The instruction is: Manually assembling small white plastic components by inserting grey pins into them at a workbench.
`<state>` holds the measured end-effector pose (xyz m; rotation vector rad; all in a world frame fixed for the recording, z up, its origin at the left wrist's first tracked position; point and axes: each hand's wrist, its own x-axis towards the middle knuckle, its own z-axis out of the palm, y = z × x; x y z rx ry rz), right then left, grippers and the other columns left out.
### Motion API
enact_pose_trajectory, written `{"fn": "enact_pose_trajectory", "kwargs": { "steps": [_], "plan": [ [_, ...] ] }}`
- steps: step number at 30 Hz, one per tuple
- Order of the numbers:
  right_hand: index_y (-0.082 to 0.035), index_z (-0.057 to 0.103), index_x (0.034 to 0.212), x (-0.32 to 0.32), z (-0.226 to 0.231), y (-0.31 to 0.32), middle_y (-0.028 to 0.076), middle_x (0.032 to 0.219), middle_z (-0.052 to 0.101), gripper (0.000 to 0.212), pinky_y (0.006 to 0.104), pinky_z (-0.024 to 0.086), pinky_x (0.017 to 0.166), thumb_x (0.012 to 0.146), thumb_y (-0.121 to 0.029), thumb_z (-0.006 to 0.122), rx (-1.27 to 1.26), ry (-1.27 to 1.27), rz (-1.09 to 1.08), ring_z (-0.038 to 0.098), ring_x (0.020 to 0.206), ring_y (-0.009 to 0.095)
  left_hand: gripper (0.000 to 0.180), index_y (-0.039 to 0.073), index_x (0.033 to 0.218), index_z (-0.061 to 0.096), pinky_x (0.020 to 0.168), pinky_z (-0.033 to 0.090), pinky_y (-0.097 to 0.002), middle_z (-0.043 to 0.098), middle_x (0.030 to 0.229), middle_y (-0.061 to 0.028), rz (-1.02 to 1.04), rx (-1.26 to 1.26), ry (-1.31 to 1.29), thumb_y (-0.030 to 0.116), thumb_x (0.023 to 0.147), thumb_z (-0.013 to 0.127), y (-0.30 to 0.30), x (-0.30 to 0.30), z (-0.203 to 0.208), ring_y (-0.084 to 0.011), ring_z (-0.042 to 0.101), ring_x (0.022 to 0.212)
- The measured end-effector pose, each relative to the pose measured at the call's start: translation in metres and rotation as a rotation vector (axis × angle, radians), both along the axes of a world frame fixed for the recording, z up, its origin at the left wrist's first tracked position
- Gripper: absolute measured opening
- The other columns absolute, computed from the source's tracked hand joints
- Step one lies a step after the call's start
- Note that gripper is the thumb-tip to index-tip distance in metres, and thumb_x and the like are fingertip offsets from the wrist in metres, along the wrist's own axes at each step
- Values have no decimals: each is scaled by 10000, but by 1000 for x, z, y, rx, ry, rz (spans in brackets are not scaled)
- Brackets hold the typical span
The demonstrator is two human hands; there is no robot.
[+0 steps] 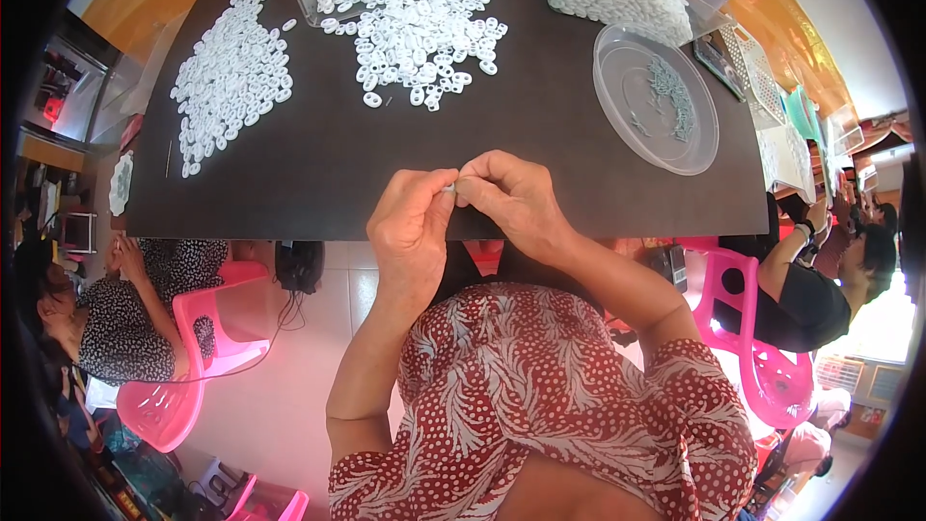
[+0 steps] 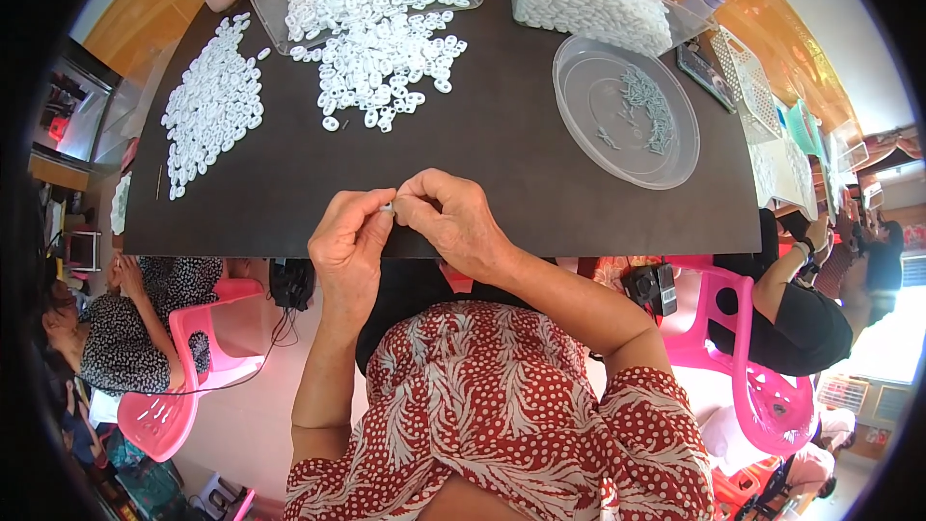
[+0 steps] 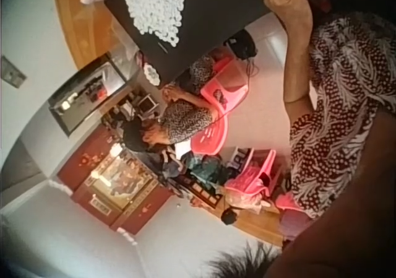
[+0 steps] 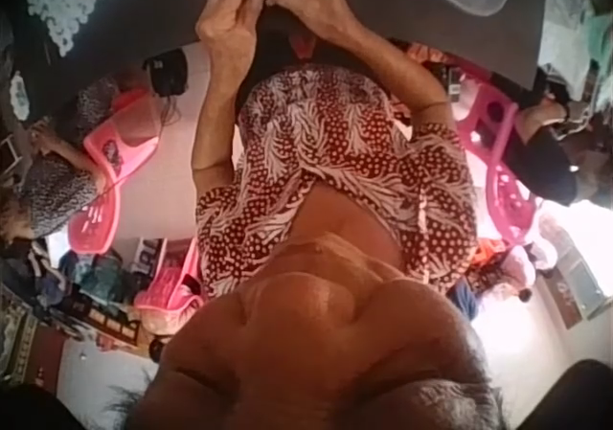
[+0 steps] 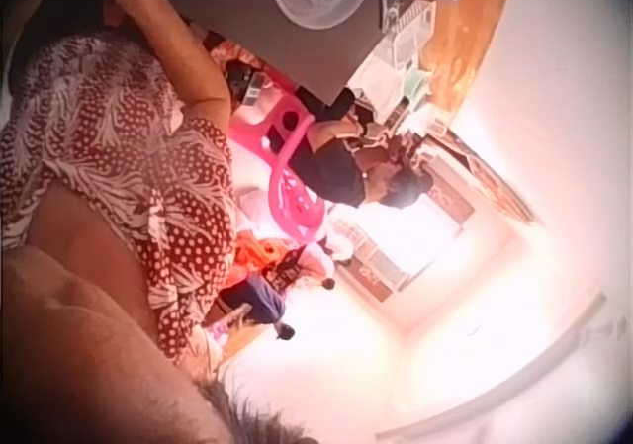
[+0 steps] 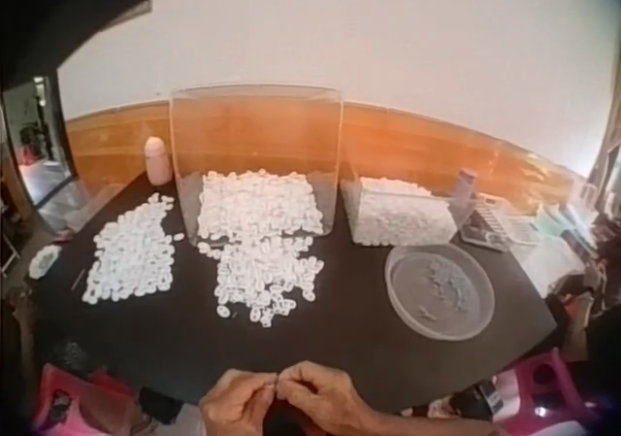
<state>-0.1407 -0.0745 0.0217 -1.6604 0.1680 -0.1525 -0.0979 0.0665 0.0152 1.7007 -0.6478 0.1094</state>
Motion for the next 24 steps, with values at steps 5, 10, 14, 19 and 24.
{"fn": "enact_pose_trajectory", "kwargs": {
  "steps": [5,10,14,19,24],
  "plan": [
    [40,589,839,1,0,1,13,748,583,138,233,428,620,868,-94,572,62,-52,29,493,700,55,162,-24,999,649,650,423,-198,562,840,-16,-7,-61,131,-15,840,619,4,-1,-1,-77,513,731],
    [34,602,846,1,0,1,-1,745,575,111,216,414,585,855,-77,594,66,-22,29,483,675,39,162,-23,1000,647,658,425,-198,557,839,-14,6,-68,114,-14,841,618,5,0,-2,-77,510,737],
    [30,602,832,3,2,0,-9,729,562,96,209,395,556,842,-66,604,56,1,32,466,654,32,162,-24,991,645,662,425,-200,557,836,-23,22,-33,61,-32,832,613,4,0,2,-80,509,740],
    [29,590,803,2,4,3,-19,701,536,101,217,387,545,840,-66,589,-2,-3,15,450,640,38,161,-26,983,644,651,426,-202,558,834,-29,14,-47,33,-46,828,605,3,-2,1,-82,511,726],
    [28,592,803,3,7,1,-5,697,542,102,223,393,552,838,-68,592,-13,4,39,461,641,47,214,-3,949,637,625,471,-274,600,826,-82,13,-49,4,-120,773,604,4,-1,2,-169,581,699]
  ]
}}
